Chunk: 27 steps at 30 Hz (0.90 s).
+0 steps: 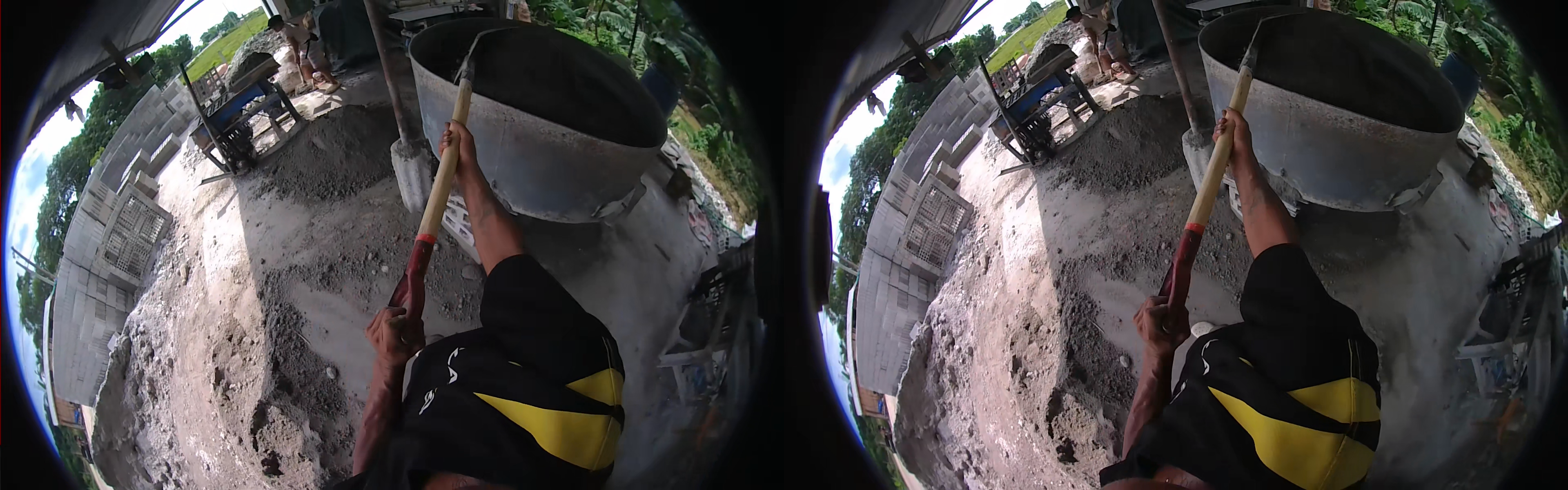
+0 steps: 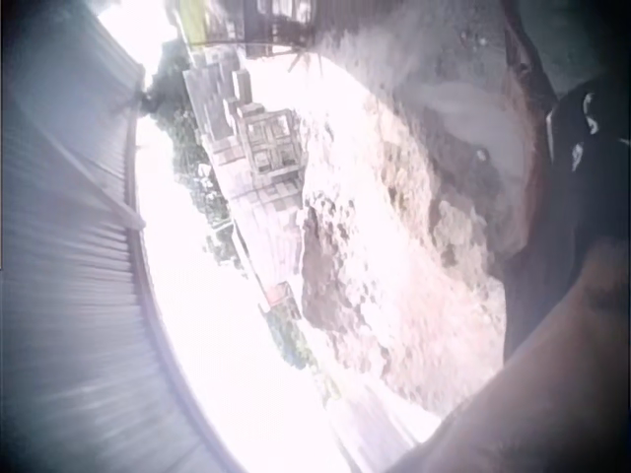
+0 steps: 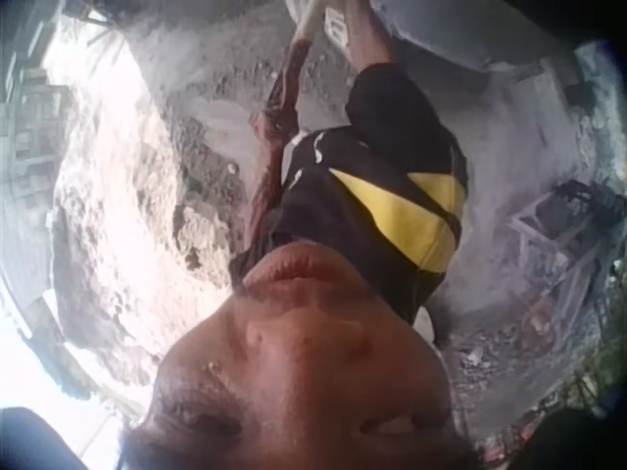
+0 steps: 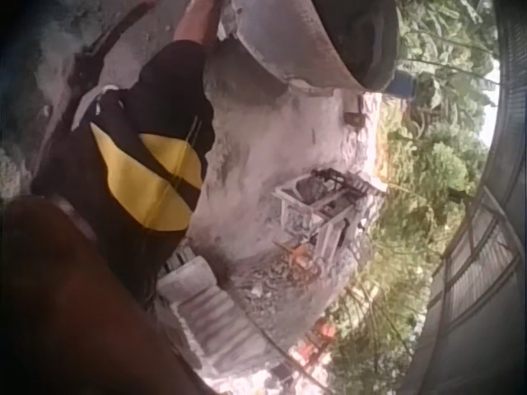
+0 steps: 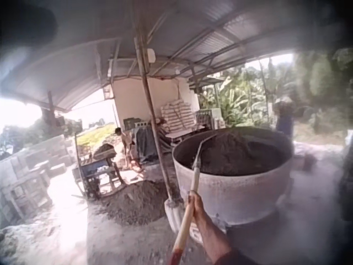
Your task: The person uses a shovel to move a pile of dry cement mix toward a cement mixer. They then scoop water from a large blue barrel using a white plastic container and pour it into the rotating mixer multiple times to combine with the dry mix.
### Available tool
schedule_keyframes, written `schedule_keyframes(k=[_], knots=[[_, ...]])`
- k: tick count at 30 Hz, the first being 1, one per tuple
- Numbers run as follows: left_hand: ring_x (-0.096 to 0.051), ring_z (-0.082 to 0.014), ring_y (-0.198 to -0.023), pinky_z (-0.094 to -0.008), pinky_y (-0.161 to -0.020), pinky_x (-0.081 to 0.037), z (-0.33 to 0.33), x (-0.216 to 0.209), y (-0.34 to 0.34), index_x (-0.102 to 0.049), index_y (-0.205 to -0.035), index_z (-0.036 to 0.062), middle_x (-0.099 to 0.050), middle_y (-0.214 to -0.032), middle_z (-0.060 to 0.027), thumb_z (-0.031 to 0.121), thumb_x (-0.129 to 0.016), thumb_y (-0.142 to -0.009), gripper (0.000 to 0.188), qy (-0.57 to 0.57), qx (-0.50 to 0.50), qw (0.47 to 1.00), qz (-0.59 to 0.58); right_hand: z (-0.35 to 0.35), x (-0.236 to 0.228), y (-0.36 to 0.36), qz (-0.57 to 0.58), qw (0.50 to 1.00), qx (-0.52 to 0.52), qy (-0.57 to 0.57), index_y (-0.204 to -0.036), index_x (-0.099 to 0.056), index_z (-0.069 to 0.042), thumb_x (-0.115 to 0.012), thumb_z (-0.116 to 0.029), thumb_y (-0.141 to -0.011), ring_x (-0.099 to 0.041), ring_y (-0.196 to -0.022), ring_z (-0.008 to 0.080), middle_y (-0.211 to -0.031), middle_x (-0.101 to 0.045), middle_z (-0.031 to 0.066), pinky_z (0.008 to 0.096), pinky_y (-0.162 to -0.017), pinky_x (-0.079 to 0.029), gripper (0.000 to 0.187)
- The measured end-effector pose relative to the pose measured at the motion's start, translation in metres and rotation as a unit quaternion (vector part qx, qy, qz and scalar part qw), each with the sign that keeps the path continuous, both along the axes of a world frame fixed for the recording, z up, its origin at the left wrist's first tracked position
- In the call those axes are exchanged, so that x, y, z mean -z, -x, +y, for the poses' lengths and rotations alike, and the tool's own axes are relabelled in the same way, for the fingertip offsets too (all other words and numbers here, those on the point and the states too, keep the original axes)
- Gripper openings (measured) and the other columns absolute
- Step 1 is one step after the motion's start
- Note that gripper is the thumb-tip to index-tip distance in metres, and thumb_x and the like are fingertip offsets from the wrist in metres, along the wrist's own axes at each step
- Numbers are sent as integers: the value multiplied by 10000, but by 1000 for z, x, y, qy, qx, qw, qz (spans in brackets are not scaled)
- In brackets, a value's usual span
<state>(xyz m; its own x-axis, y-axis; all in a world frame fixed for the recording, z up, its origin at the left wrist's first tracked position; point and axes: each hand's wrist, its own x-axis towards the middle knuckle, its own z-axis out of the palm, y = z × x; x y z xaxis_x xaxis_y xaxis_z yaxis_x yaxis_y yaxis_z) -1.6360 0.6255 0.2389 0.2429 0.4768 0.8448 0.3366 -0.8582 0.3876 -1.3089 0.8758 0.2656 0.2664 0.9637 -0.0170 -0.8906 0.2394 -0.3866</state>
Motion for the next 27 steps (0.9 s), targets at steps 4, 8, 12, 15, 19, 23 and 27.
schedule_keyframes(k=[4,8,12,15,19,23,27], knots=[[-578,-317,-676,-411,-620,-484,-95,58,38,-472,-814,47,-571,-786,-127,21,-635,-804,166,39,-147,988,-2,-68,12,65,89,988,-111,-63,-900,-514,-106,-619,-205,-859,-439,-500,75,-647,-449,-24,209,-462,-420,150],[-594,-258,-783,-430,-803,-487,-188,70,36,-480,-780,19,-595,-851,-126,-1,-672,-809,195,170,-271,919,-230,-117,-37,149,-46,973,-219,-60,-897,-476,-113,-649,-198,-836,-429,-516,94,-638,-414,-19,239,-453,-382,202],[-571,-140,-796,-285,-713,-489,-289,72,16,-529,-780,31,-597,-885,-83,-16,-741,-718,226,227,-355,747,-514,-160,-54,252,-155,931,-330,-6,-829,-462,-115,-665,-173,-826,-466,-526,103,-633,-442,-3,264,-489,-425,211],[-569,-118,-670,-250,-638,-473,-349,74,0,-568,-912,-8,-593,-773,-41,-42,-631,-721,204,154,-366,645,-653,-212,2,325,-166,861,-478,60,-836,-458,-127,-694,-194,-818,-468,-553,87,-664,-450,-22,235,-513,-453,246],[-544,-108,-552,-237,-523,-440,-421,97,-60,-575,-958,-56,-586,-685,-51,-41,-616,-733,229,178,-497,491,-693,-346,169,383,-319,704,-606,187,-742,-454,-127,-661,-193,-826,-459,-540,109,-637,-445,-4,264,-504,-457,233],[-552,-130,-523,-249,-502,-443,-464,145,-171,-586,-953,-68,-608,-698,-83,-48,-615,-726,230,140,-596,242,-753,-492,335,358,-505,459,-666,300,-737,-472,-108,-676,-154,-807,-460,-501,130,-587,-436,8,256,-446,-442,220],[-528,-158,-466,-287,-448,-433,-504,168,-236,-572,-938,-81,-567,-657,-104,-34,-594,-706,238,134,-671,14,-729,-630,446,284,-514,273,-734,349,-771,-493,-45,-623,-64,-808,-492,-503,150,-648,-493,49,275,-452,-456,136]])
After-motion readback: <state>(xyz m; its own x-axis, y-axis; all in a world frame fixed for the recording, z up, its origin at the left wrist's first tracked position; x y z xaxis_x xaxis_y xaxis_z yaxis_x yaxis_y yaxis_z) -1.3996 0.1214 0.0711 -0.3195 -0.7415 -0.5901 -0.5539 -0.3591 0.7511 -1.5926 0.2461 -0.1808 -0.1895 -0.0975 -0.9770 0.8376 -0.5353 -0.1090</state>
